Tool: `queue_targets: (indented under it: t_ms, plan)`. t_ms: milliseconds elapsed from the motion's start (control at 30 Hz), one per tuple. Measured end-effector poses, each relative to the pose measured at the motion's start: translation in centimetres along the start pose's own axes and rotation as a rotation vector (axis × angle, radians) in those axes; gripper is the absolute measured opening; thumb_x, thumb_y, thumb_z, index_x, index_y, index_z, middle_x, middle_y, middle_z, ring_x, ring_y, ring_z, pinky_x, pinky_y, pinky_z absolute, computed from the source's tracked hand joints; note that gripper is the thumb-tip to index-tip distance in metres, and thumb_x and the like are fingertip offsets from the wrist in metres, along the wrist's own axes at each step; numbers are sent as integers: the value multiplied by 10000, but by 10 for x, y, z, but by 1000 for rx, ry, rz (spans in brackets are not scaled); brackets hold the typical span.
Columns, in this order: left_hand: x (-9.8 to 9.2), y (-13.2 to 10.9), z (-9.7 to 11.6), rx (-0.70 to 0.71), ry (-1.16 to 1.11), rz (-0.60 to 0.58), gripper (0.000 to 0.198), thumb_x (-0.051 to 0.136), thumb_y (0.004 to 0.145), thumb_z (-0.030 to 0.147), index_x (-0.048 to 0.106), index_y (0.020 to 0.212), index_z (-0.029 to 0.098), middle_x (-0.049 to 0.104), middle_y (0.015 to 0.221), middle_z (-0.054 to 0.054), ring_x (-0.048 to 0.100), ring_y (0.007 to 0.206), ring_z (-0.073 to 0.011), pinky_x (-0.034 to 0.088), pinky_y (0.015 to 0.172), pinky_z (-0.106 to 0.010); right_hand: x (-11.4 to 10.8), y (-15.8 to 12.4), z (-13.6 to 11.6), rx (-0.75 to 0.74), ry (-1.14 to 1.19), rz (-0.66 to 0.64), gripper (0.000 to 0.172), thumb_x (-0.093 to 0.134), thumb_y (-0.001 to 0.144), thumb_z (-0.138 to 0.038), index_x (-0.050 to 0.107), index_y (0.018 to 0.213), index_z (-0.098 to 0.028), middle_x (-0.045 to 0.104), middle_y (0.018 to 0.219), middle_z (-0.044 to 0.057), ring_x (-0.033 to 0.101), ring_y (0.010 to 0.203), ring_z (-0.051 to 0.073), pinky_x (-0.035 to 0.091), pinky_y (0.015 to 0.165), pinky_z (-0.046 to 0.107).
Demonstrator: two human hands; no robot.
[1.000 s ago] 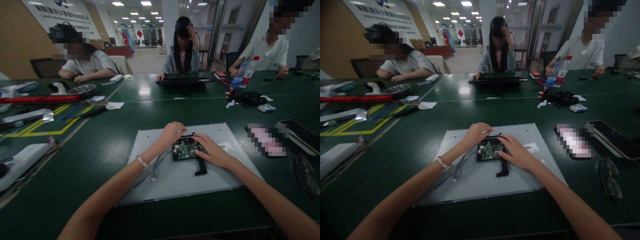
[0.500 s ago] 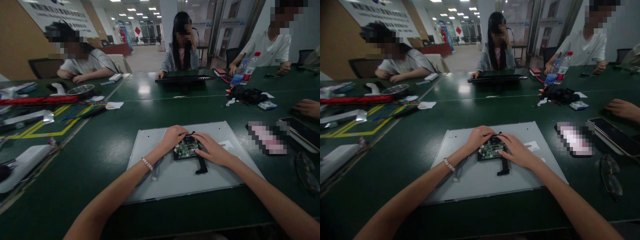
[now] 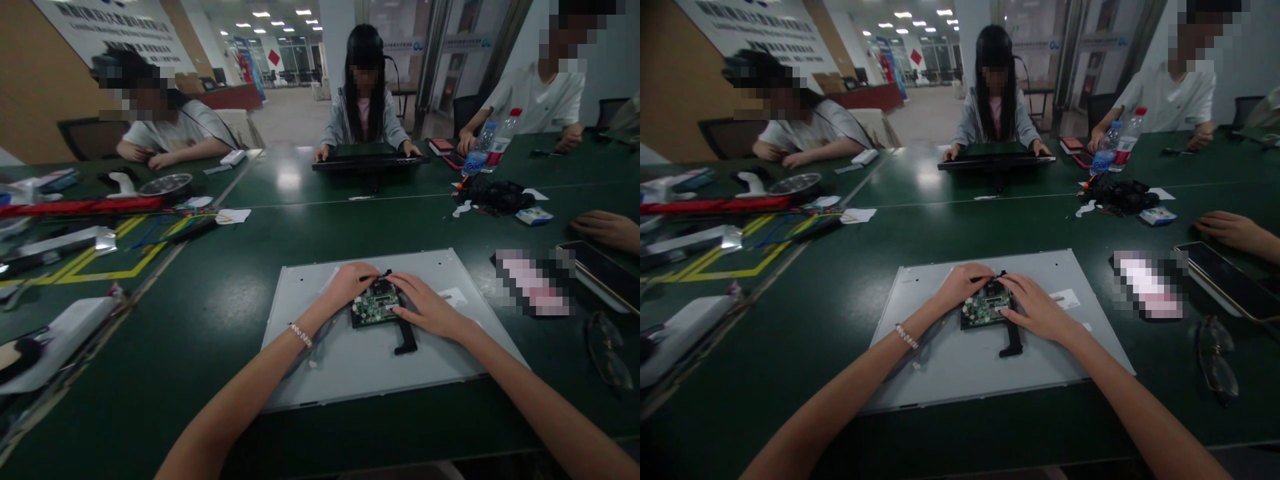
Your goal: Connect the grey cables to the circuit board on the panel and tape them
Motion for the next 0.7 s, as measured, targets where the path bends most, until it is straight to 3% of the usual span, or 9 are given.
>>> queue_targets:
  t_ms: [200,567,700]
  plan:
    - [-4,-1,-1,-52,-3,12,173,599,887,168,725,1005,170,744,1002,-62,685,951,-176,516,889,-302,1,1,0,22,17,-9,603,484,950,-443,264,1482,-265,417,1444,128,395,1338,282,341,1118,526]
    - [-7,-3,7,4,16,0,202,538,940,227,722,999,165,744,987,-72,683,954,-183,511,898,-319,0,1,1,58,46,7,617,504,941,-436,263,1486,-277,414,1449,115,389,1344,266,341,1122,507]
    - [-10,3,5,-66,46,19,266,506,961,277,691,1114,164,732,1057,-84,678,971,-193,508,896,-335,-9,3,1,55,116,56,584,484,948,-441,301,1477,-275,424,1449,114,392,1351,263,340,1124,513]
Point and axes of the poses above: each hand's wrist, its own y-axis towards the middle knuckle, its own x-axis out of the palm, z = x × y, the point moved 9 cm from there along y, towards the middle knuckle
